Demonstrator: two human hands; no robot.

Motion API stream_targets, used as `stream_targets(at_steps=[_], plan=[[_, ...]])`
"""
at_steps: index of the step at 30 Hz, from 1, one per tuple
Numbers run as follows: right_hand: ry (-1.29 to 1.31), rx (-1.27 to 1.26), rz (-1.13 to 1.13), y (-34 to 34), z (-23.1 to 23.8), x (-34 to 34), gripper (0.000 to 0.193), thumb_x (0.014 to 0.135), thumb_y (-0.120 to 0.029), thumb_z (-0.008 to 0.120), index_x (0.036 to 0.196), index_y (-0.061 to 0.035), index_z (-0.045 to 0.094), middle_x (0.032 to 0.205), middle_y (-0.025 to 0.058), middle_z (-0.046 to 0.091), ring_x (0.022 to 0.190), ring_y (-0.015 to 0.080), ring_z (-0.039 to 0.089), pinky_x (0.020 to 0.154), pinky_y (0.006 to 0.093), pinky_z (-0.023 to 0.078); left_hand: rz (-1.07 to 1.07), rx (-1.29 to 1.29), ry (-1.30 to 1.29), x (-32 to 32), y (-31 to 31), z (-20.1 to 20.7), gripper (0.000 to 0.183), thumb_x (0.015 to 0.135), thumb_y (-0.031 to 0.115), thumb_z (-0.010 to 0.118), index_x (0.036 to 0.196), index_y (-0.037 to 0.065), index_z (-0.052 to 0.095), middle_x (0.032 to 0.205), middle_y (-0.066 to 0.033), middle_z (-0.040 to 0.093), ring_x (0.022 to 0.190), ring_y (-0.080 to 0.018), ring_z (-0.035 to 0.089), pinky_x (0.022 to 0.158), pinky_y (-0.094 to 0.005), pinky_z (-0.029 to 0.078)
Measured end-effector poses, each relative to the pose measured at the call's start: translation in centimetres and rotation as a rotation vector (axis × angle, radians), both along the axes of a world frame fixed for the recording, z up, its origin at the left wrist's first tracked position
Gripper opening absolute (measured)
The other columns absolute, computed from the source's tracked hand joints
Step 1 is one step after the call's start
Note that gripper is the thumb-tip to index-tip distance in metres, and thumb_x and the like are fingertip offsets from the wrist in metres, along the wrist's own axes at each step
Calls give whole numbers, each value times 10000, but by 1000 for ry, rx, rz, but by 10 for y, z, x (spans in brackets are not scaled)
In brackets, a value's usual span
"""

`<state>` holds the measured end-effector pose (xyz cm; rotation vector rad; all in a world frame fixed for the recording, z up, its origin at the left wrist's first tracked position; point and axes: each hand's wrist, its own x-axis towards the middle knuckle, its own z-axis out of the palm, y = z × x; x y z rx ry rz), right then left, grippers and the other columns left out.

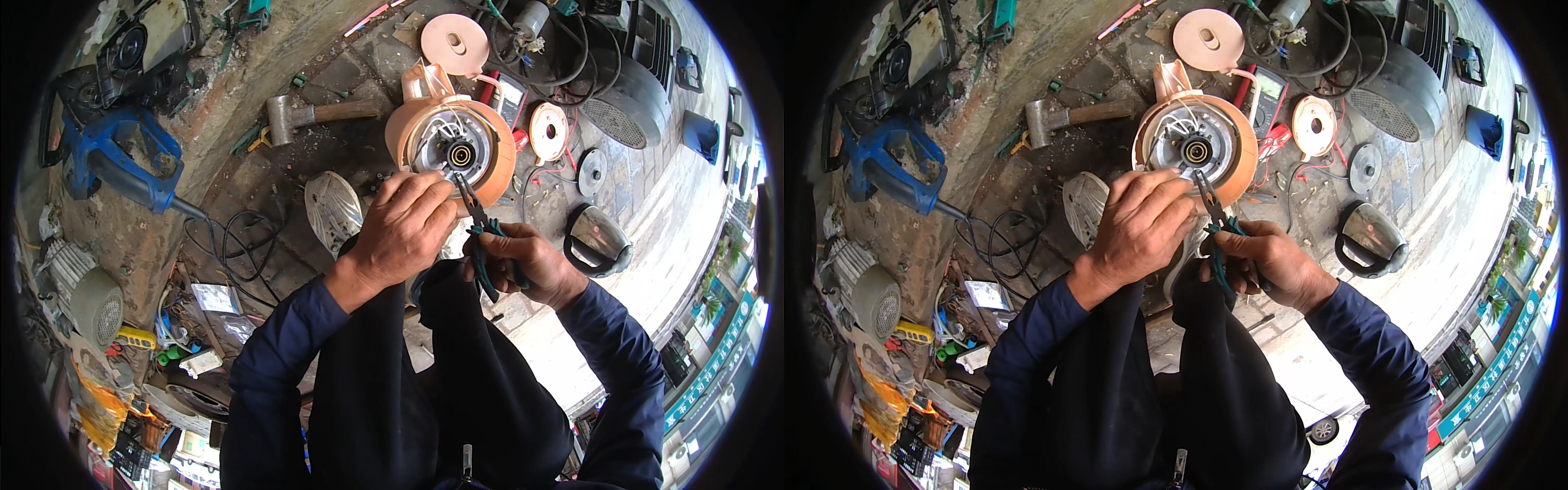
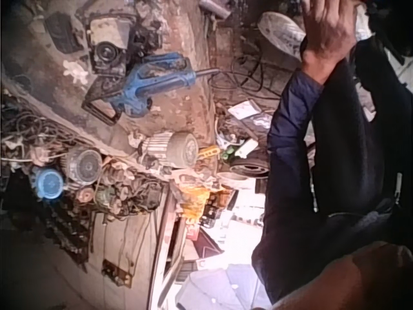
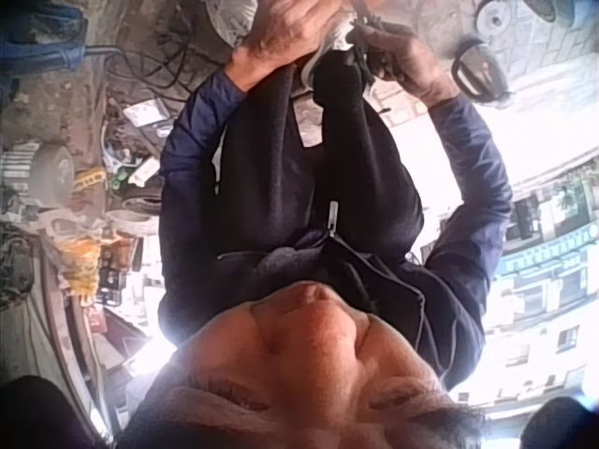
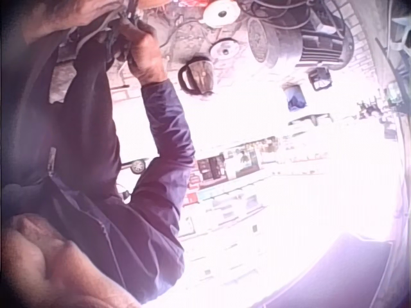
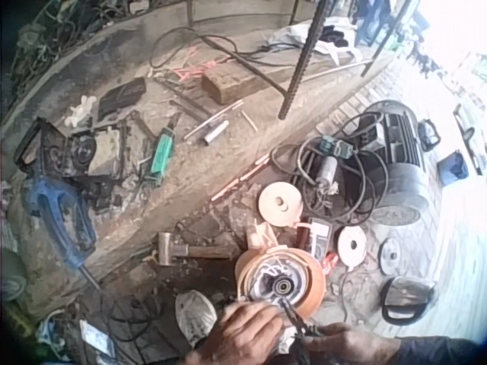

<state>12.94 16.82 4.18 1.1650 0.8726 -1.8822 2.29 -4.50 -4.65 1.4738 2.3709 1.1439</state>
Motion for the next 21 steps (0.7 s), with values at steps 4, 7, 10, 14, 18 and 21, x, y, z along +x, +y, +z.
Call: stream_targets(at_steps=[4, 7, 10, 14, 18, 21], plan=[[-16, 3, 19, 5, 1, -1, 301, 1140, -230, 602, 1210, 49, 687, 940, 182, 808, 562, 121, 628, 518, 240, 475, -1, -3, 2, 0, 0, 0, 233, 853, 132, 853, 1072, 90, 785, 1255, -47, 735, 1298, -251, 651, 1109, -456, 455], [-4, 25, 58, 8, 2, -4, 292, 1127, -219, 616, 1194, 56, 687, 899, 156, 795, 552, 116, 603, 507, 248, 451, 0, -2, -3, 0, 0, 0, 238, 851, 133, 854, 1073, 86, 784, 1252, -48, 734, 1294, -252, 652, 1109, -456, 456], [18, 104, 242, 17, 9, -18, 283, 1102, -220, 644, 1135, 54, 705, 849, 116, 764, 549, 112, 576, 500, 264, 428, 0, 7, -2, 1, 0, 0, 241, 853, 138, 855, 1076, 82, 783, 1249, -48, 734, 1291, -252, 653, 1109, -456, 457], [-8, 307, 803, 40, 25, -67, 324, 1032, -278, 709, 1023, 42, 753, 769, 63, 714, 601, 133, 633, 559, 315, 488, 2, 8, 3, 0, 0, 0, 248, 854, 151, 861, 1078, 86, 778, 1249, -43, 733, 1288, -247, 656, 1110, -457, 456], [201, 621, 1514, 38, 35, -114, 230, 967, -154, 671, 923, 60, 743, 800, 133, 747, 751, 257, 757, 717, 420, 583, -2, 12, -1, 1, 1, -1, 264, 853, 163, 871, 1082, 93, 760, 1259, -37, 727, 1295, -240, 651, 1113, -460, 450], [833, 950, 1849, 25, 51, -123, 127, 895, -115, 664, 817, -40, 730, 826, 126, 731, 867, 329, 760, 819, 451, 571, -11, -4, 6, 4, 3, -2, 272, 851, 173, 883, 1075, 96, 748, 1273, -34, 718, 1313, -234, 639, 1121, -463, 439]])
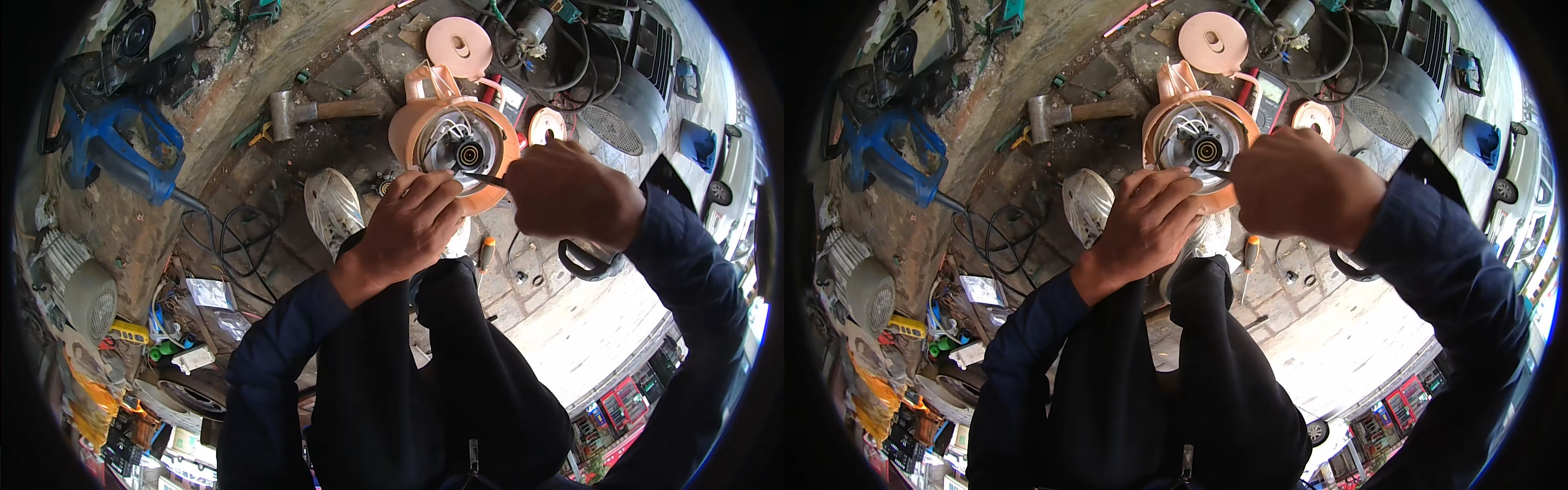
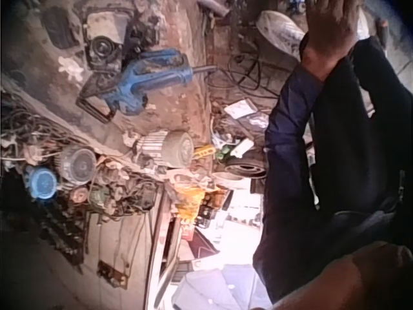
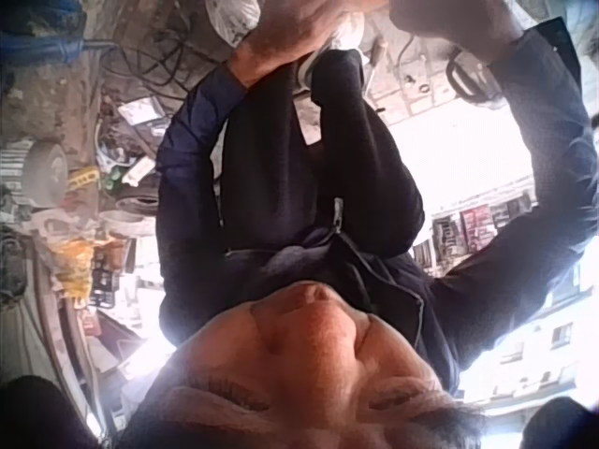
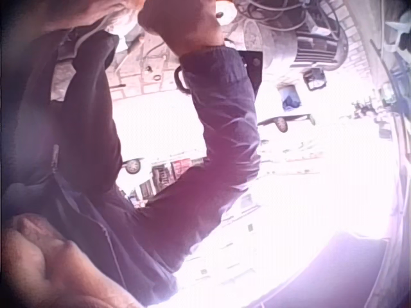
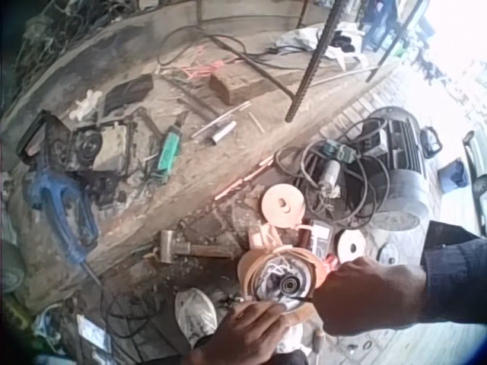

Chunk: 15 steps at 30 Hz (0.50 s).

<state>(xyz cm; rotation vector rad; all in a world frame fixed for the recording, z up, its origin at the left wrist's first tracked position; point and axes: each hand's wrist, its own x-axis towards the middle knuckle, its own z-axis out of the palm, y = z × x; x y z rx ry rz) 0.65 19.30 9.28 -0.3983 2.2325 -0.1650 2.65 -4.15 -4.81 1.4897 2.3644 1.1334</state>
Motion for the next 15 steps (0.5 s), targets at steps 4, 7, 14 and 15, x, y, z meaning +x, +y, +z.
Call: stream_targets(at_steps=[4, 7, 14, 15], plan=[[74, 123, 363, -20, 12, 4, 52, 879, -165, 708, 856, -119, 713, 863, 69, 671, 860, 238, 710, 766, 399, 519, -1, 14, -26, 1, -1, -3, 319, 836, 184, 901, 1092, 98, 731, 1280, -31, 709, 1331, -236, 625, 1131, -465, 430], [71, 170, 376, -17, 21, 12, 75, 877, -168, 706, 924, -110, 706, 891, 82, 681, 840, 234, 697, 808, 395, 515, -1, 25, -24, 1, -3, -4, 326, 855, 184, 885, 1125, 94, 728, 1282, -37, 707, 1329, -242, 627, 1132, -470, 436], [-560, -211, -1018, 10, -1, 56, 226, 1016, -177, 688, 989, 34, 764, 779, 131, 742, 662, 219, 750, 626, 371, 591, 25, 38, -12, 1, -1, -5, 228, 883, 170, 845, 1073, 78, 759, 1245, -48, 739, 1283, -250, 662, 1117, -464, 455], [-561, -380, -1143, 8, -5, 69, 245, 1045, -183, 680, 1052, 47, 762, 856, 142, 774, 638, 183, 731, 585, 327, 568, 25, 37, -11, 1, -2, -4, 216, 882, 166, 844, 1061, 78, 763, 1239, -48, 743, 1278, -250, 666, 1114, -462, 457]])
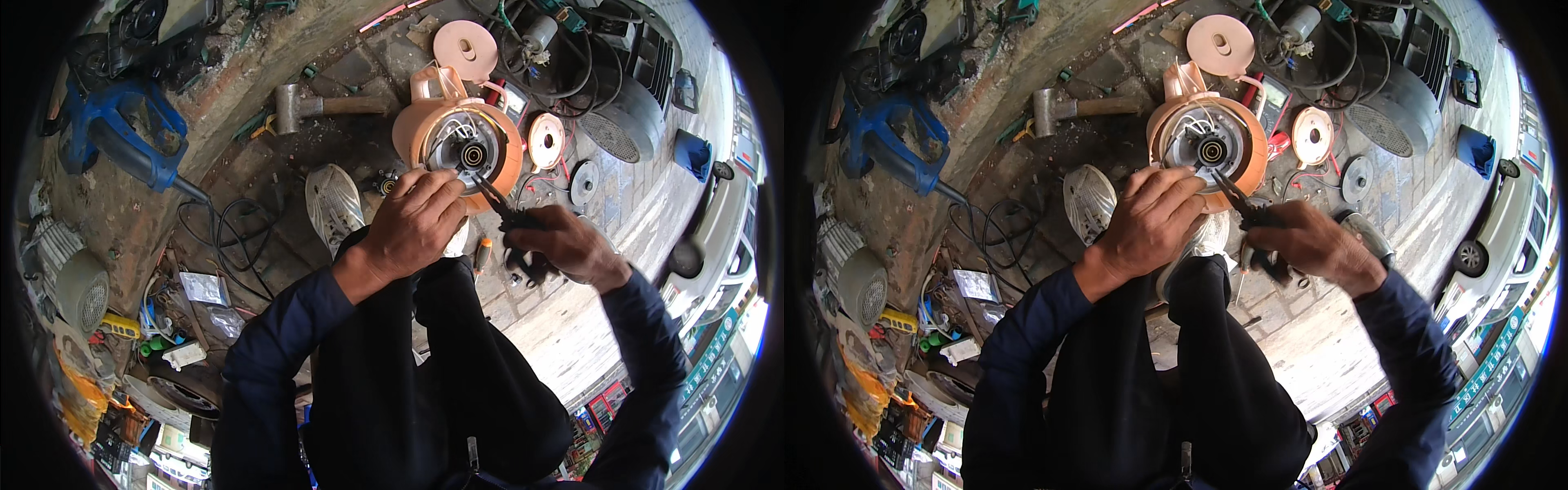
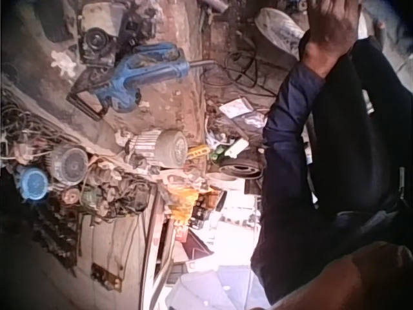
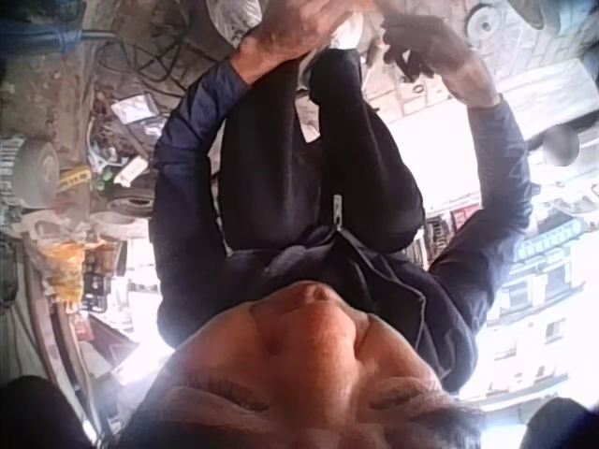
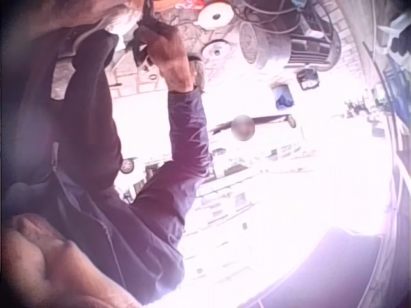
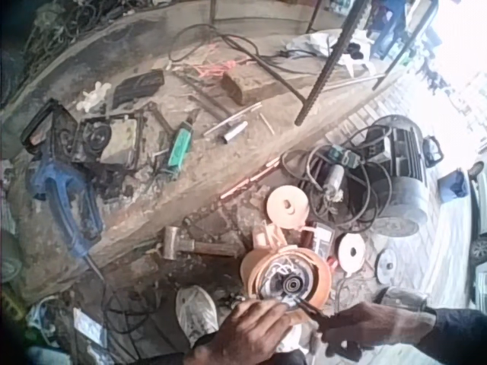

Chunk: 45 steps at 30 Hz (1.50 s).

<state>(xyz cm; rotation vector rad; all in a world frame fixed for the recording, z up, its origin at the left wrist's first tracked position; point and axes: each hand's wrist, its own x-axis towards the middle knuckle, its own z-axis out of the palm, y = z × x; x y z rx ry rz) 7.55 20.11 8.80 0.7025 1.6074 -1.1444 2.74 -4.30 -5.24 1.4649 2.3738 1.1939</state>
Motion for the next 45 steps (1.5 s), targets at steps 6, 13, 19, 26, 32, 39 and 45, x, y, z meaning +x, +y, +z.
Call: stream_targets(at_steps=[6, 13, 19, 26, 32, 39, 45], plan=[[-217, -371, -824, -29, -31, 54, 292, 1136, -191, 603, 1193, 80, 695, 984, 206, 804, 574, 161, 665, 511, 272, 510, 11, 2, 15, 0, 1, 2, 204, 879, 160, 841, 1063, 92, 784, 1228, -38, 747, 1267, -238, 668, 1107, -448, 455], [-156, -489, -933, -39, -43, 64, 338, 1156, -241, 562, 1199, 71, 685, 986, 195, 801, 616, 170, 680, 529, 278, 515, 5, -25, 21, 0, 1, 3, 218, 876, 161, 844, 1081, 106, 791, 1241, -28, 744, 1278, -232, 659, 1109, -444, 449], [-162, -455, -952, -40, -45, 61, 336, 1155, -241, 566, 1170, 71, 689, 964, 188, 800, 572, 159, 622, 529, 275, 487, -4, -38, 15, 0, 1, 3, 227, 870, 153, 849, 1084, 104, 790, 1258, -26, 742, 1288, -233, 655, 1109, -443, 451], [-157, -482, -955, -41, -45, 59, 336, 1162, -238, 551, 1129, 66, 691, 960, 194, 798, 562, 154, 607, 527, 276, 480, 2, -26, 4, -1, 1, 3, 217, 884, 146, 845, 1086, 94, 787, 1256, -34, 746, 1286, -235, 655, 1113, -442, 447], [-152, -489, -958, -41, -44, 59, 334, 1166, -232, 542, 1127, 65, 691, 973, 203, 795, 554, 152, 600, 517, 274, 471, -1, -22, -2, -1, 1, 4, 212, 898, 149, 838, 1095, 90, 785, 1251, -34, 748, 1281, -237, 658, 1111, -445, 446], [-161, -450, -929, -34, -43, 57, 295, 1140, -235, 602, 1124, 46, 689, 911, 178, 764, 522, 108, 528, 477, 261, 376, -4, -30, 10, -1, 0, 3, 216, 886, 150, 839, 1088, 91, 788, 1253, -33, 748, 1280, -235, 660, 1110, -444, 447], [-195, -54, -114, 8, -19, -6, 313, 1050, -268, 694, 1009, 35, 757, 767, 95, 728, 561, 126, 609, 503, 313, 456, 0, -25, 9, -1, -1, 3, 223, 870, 171, 854, 1069, 101, 782, 1251, -27, 745, 1291, -232, 658, 1115, -442, 443]])
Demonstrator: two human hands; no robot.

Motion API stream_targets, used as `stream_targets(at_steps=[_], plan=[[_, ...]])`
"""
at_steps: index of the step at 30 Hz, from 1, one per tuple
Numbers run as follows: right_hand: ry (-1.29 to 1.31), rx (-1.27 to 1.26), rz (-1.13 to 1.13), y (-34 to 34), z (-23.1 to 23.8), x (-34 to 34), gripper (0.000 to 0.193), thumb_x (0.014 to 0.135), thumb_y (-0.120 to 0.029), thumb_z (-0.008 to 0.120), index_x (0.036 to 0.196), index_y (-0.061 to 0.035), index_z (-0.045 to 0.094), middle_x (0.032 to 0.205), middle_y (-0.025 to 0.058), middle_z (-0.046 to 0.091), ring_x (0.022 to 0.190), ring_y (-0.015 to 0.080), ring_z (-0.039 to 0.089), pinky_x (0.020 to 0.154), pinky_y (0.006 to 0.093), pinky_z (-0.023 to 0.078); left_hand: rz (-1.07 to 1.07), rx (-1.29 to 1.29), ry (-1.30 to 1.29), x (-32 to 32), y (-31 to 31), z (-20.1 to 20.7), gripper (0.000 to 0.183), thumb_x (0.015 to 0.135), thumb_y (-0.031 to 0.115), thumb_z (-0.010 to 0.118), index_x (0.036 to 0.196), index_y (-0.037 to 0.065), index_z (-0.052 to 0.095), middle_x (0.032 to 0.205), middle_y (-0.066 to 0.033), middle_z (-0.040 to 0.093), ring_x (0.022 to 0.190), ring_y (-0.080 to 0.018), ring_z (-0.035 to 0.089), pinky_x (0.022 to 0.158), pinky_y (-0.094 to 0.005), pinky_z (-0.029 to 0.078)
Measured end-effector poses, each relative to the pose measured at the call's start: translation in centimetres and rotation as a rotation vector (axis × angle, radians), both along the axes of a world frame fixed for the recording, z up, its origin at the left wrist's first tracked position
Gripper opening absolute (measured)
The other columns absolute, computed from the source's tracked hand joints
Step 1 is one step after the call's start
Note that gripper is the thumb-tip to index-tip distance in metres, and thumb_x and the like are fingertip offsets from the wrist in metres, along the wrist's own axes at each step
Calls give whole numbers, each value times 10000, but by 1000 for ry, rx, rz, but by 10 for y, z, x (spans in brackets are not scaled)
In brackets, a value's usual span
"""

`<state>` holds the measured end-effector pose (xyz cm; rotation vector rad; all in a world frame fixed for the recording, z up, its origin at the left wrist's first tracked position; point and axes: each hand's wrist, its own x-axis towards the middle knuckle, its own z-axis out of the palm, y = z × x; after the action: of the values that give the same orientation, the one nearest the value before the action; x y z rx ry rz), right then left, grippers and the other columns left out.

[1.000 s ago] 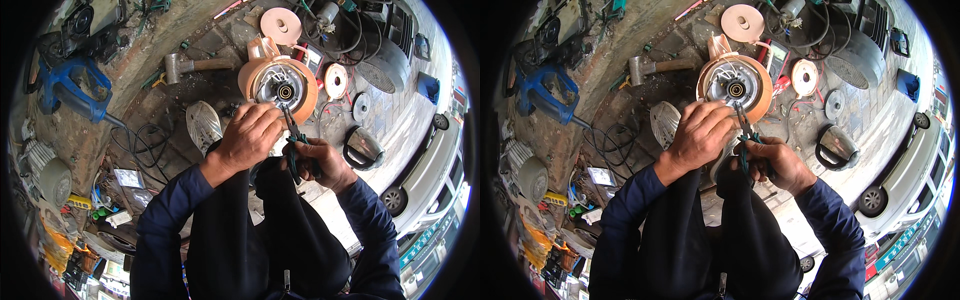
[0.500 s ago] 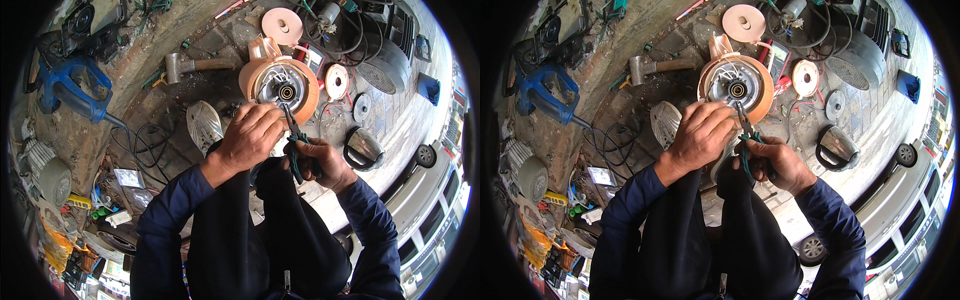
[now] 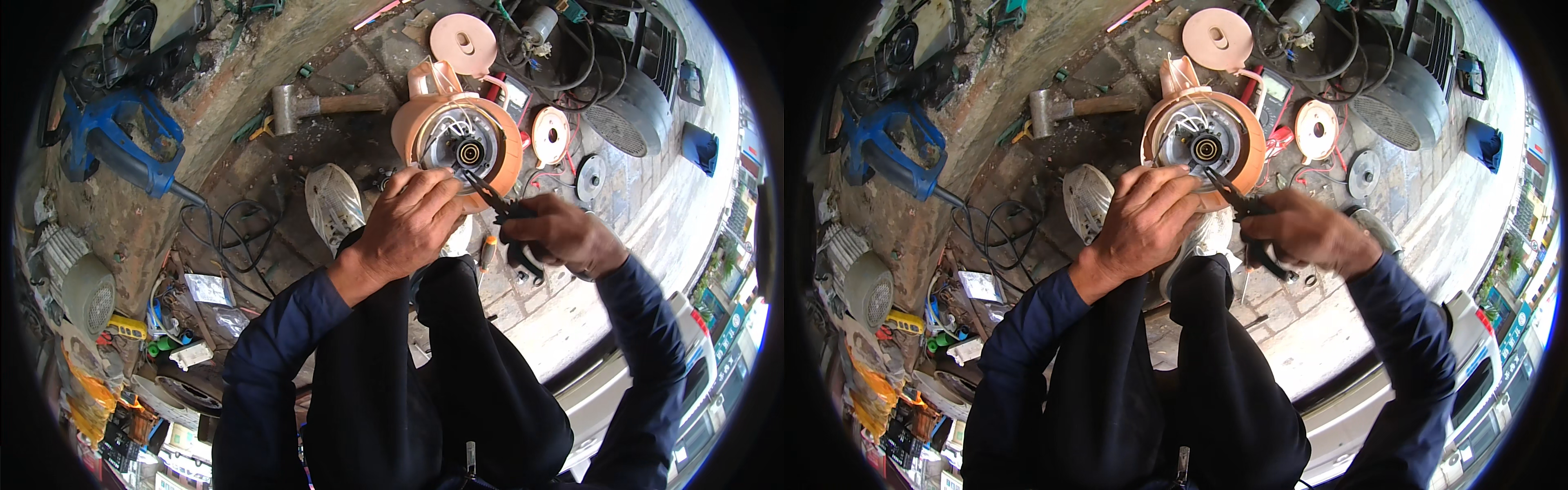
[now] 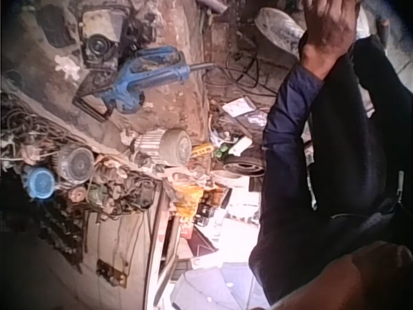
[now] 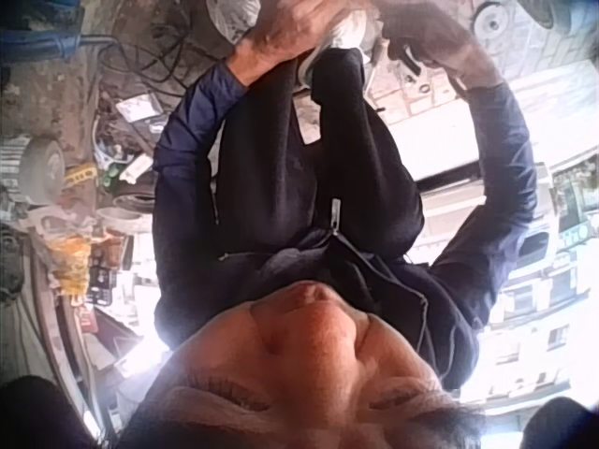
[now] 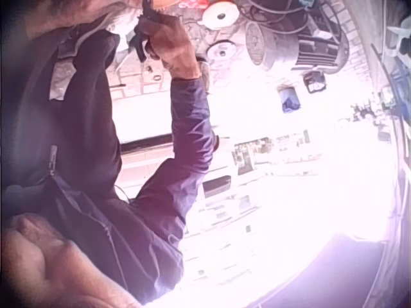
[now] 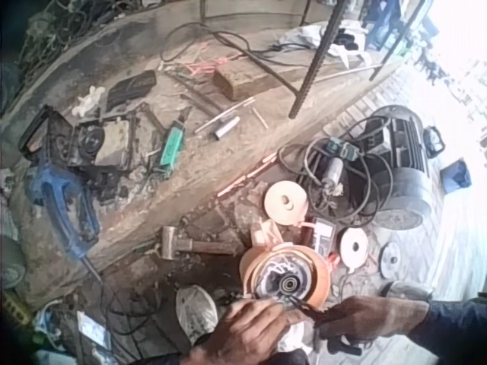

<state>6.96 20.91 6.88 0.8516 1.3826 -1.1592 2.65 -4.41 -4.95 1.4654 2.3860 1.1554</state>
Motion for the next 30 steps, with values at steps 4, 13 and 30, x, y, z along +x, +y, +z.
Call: stream_targets(at_steps=[4, 13, 30], plan=[[308, 224, 1003, -1, 4, -57, 260, 1001, -217, 685, 959, 28, 759, 776, 153, 734, 706, 301, 732, 657, 451, 570, -5, -9, 15, 1, 0, 0, 246, 863, 202, 873, 1064, 108, 767, 1269, -10, 733, 1304, -222, 646, 1126, -439, 432], [992, 356, 1463, -21, 37, -42, 147, 875, -151, 661, 957, -51, 590, 958, 119, 533, 931, 291, 554, 929, 420, 418, -33, -21, -24, 1, -2, -4, 309, 859, 219, 886, 1112, 112, 746, 1286, -3, 718, 1314, -215, 629, 1136, -449, 423], [-24, -248, -733, -38, -19, 60, 327, 1142, -241, 603, 1219, 64, 693, 958, 190, 810, 554, 118, 620, 473, 241, 422, 10, 14, 14, 1, 1, -3, 216, 858, 169, 856, 1048, 98, 782, 1237, -23, 751, 1267, -226, 665, 1098, -442, 451]])
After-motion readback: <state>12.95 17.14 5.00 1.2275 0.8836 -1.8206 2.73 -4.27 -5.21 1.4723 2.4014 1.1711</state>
